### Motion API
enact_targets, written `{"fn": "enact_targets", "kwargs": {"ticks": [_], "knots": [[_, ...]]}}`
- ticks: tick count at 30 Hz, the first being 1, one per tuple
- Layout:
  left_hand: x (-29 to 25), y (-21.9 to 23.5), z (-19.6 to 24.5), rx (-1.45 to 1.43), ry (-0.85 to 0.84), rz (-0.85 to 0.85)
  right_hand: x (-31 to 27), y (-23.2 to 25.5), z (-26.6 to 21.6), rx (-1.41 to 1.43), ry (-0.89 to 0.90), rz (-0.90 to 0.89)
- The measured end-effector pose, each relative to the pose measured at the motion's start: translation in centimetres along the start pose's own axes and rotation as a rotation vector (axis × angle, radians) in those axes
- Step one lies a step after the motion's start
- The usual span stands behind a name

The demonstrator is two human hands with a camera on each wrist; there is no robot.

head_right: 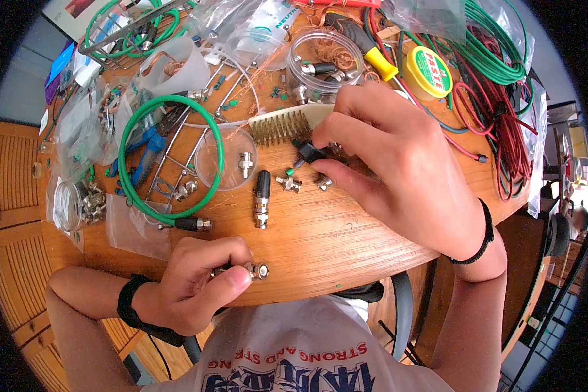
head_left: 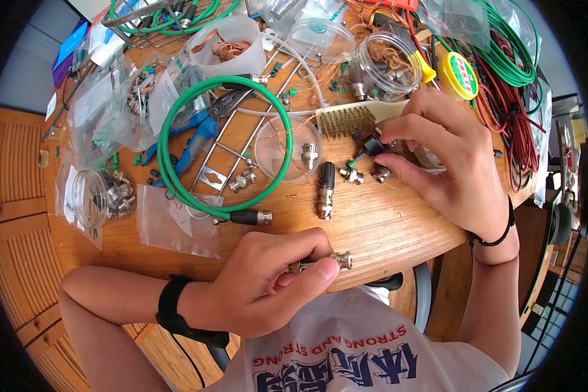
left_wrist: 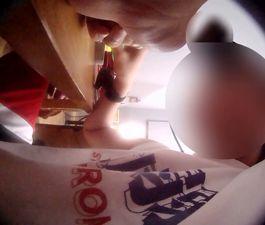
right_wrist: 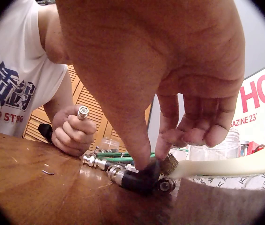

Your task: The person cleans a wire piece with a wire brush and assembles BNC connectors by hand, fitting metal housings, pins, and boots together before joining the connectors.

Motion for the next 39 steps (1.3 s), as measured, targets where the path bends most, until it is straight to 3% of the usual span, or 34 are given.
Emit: {"fn": "enact_targets", "kwargs": {"ticks": [7,12,24,28,30,34,36,39], "knots": [[0.0,0.0,0.0,0.003,0.0,-0.003,-0.1,0.0,-0.4,0.018,0.065,0.019],[0.0,0.1,0.1,0.013,-0.009,0.007,-0.5,-0.8,-1.0,0.139,0.138,-0.138],[0.0,0.1,0.1,0.023,0.004,0.006,-0.9,-2.3,-1.5,0.089,0.159,-0.238],[0.0,-0.3,0.0,-0.036,-0.05,0.05,-0.8,-2.4,-1.3,0.091,0.163,-0.208],[-0.3,-0.2,-1.0,-0.188,0.043,0.133,-0.6,-1.7,-1.4,0.099,0.163,-0.151],[-0.5,-0.1,-1.3,-0.211,0.048,0.176,-0.1,-0.2,-1.8,0.136,0.137,-0.044],[-0.5,-0.2,-1.4,-0.225,-0.004,0.158,-0.5,0.4,-2.3,0.268,0.288,-0.01],[-0.5,-0.3,-1.2,-0.204,-0.022,0.17,-0.7,0.3,-3.0,0.379,0.339,0.004]]}}
Point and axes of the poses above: each hand's wrist, its own x-axis towards the middle knuckle, its own y-axis out of the back of the hand, z = x × y, the point moved 7 cm from there along x, towards the middle knuckle, and after that the axes turned 5 degrees about -y, right-handed, at the moved point
